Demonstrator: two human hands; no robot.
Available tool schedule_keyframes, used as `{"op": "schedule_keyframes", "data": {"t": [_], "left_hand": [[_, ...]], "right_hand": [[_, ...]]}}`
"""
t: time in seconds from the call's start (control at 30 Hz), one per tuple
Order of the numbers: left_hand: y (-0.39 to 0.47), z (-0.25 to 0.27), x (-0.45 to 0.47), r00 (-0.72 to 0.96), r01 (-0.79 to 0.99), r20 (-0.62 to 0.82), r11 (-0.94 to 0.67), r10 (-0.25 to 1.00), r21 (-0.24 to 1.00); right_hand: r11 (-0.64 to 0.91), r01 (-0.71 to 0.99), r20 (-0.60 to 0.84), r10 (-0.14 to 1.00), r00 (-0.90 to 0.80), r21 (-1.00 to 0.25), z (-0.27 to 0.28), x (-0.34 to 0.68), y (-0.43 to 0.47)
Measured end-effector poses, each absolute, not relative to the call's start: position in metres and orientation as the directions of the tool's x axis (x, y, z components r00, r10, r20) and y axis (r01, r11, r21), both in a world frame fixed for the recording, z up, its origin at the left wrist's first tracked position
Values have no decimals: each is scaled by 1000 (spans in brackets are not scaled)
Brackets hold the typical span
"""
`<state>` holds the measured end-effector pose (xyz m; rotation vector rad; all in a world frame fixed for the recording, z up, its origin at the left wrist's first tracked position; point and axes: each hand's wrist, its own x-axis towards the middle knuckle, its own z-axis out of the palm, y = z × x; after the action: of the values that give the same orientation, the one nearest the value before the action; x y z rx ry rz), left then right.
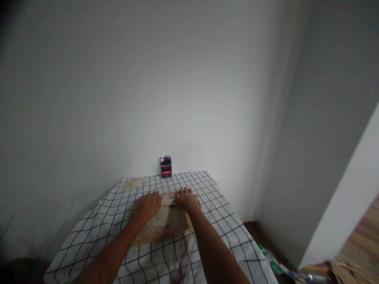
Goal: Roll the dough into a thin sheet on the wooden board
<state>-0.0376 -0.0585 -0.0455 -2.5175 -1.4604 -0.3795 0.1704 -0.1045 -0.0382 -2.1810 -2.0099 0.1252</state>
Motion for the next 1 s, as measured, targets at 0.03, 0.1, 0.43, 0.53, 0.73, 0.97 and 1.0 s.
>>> {"op": "schedule_keyframes", "data": {"t": [0.03, 0.1, 0.43, 0.53, 0.73, 0.97, 1.0], "left_hand": [[-64, -43, -37, 464, 878, 319, -476, 826, -42], [-76, -37, -37, 449, 883, 313, -468, 837, -16], [-123, -51, -65, 452, 853, 302, -506, 839, 128], [-133, -52, -72, 457, 851, 276, -506, 846, 142], [-128, -45, -67, 462, 854, 233, -500, 856, 143], [-81, -38, -40, 503, 833, 223, -537, 835, 135], [-74, -38, -35, 491, 844, 204, -521, 847, 132]], "right_hand": [[-80, 979, 56, 994, 92, -188, -37, 169, -111], [-73, 974, 50, 995, 86, -215, -35, 167, -124], [-78, 980, 73, 993, 92, -183, -8, 147, -184], [-85, 980, 62, 993, 97, -181, -4, 141, -196], [-41, 991, 70, 996, 50, -128, -11, 140, -196], [-163, 976, 167, 968, 187, -146, -24, 147, -157], [-167, 974, 170, 966, 193, -155, -26, 150, -149]]}}
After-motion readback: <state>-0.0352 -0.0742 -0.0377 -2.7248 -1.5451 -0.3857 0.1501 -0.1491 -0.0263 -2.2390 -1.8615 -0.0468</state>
